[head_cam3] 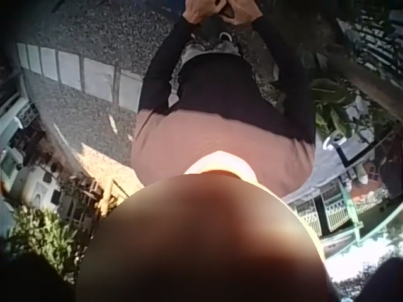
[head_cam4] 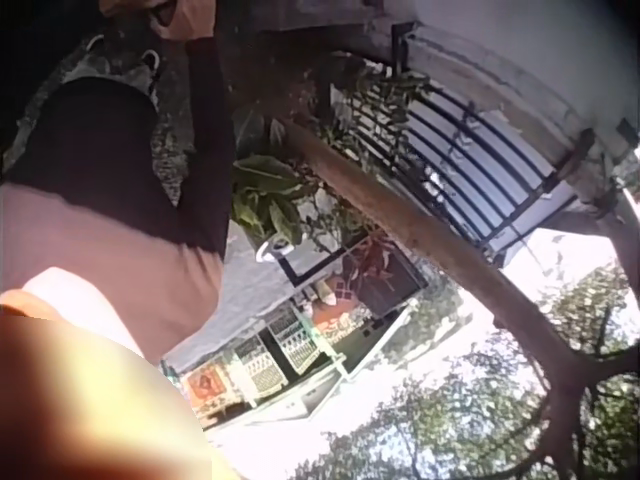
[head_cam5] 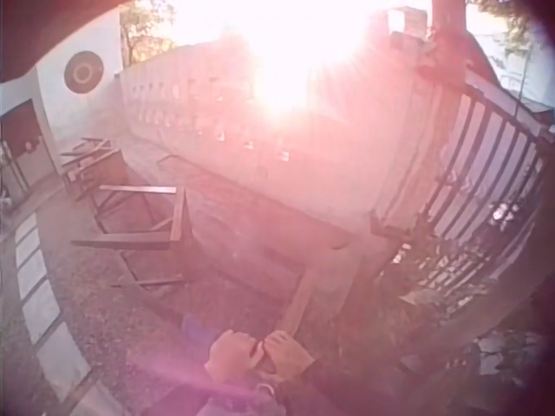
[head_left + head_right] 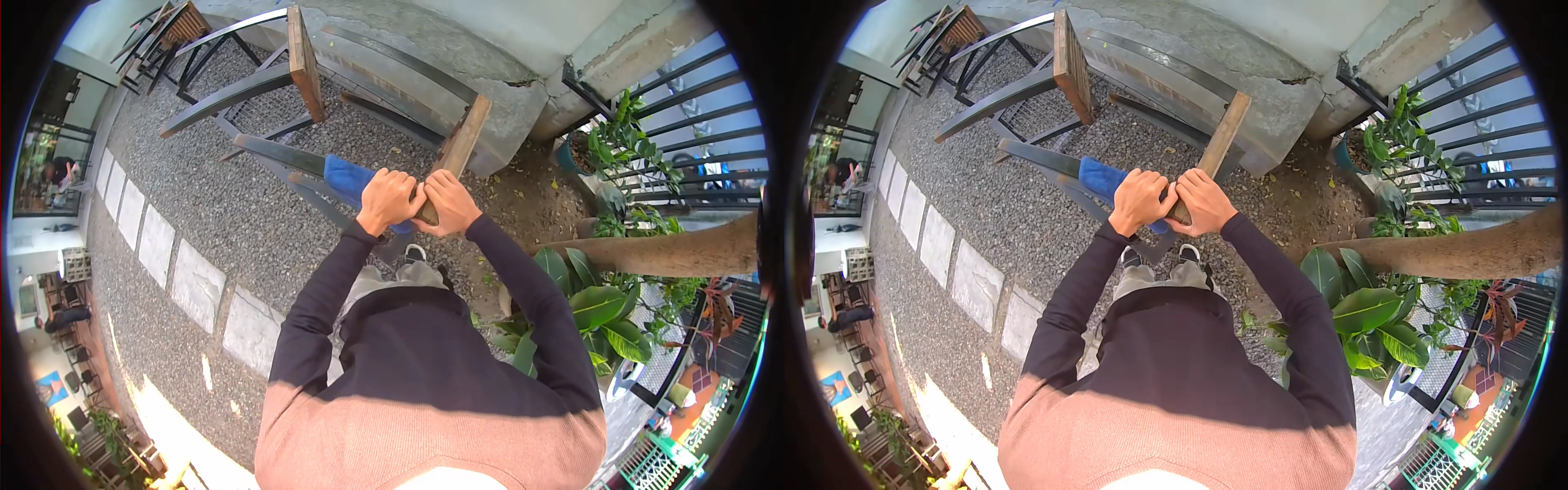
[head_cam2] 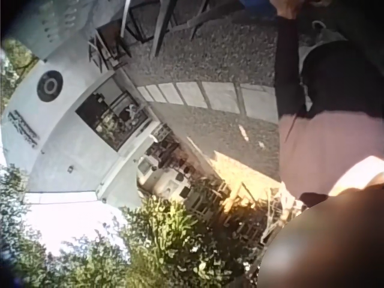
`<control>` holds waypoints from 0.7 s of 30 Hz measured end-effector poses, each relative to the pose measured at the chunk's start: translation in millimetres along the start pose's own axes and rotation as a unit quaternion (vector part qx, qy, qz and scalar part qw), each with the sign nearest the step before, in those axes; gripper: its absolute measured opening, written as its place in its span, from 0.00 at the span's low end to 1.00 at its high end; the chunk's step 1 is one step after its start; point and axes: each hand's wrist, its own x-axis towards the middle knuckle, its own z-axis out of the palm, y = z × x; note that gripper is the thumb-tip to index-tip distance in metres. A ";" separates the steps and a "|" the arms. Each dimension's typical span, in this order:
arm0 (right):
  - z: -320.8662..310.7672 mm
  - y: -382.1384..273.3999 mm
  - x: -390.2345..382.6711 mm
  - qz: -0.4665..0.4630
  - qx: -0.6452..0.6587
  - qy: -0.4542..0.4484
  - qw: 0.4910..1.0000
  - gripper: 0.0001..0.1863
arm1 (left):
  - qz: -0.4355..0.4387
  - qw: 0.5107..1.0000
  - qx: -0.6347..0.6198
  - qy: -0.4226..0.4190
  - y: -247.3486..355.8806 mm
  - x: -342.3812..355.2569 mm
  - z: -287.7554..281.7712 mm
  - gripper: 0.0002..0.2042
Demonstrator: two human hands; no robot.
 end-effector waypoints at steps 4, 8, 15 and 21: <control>1.8 -2.0 3.4 0.001 -0.002 0.002 1.000 0.31 | 0.013 1.000 -0.003 0.001 -5.7 -2.5 0.6 0.15; 5.0 -3.7 6.0 0.003 0.000 0.001 1.000 0.30 | 0.021 1.000 -0.002 0.009 -11.6 -4.4 0.1 0.14; 7.0 -1.2 13.1 -0.005 0.001 -0.023 1.000 0.31 | 0.019 0.999 -0.018 0.026 -15.3 -6.0 -3.6 0.13; -18.3 26.1 50.3 -0.041 -0.009 -0.067 0.997 0.30 | -0.007 0.998 -0.024 0.065 -26.4 20.5 -8.6 0.13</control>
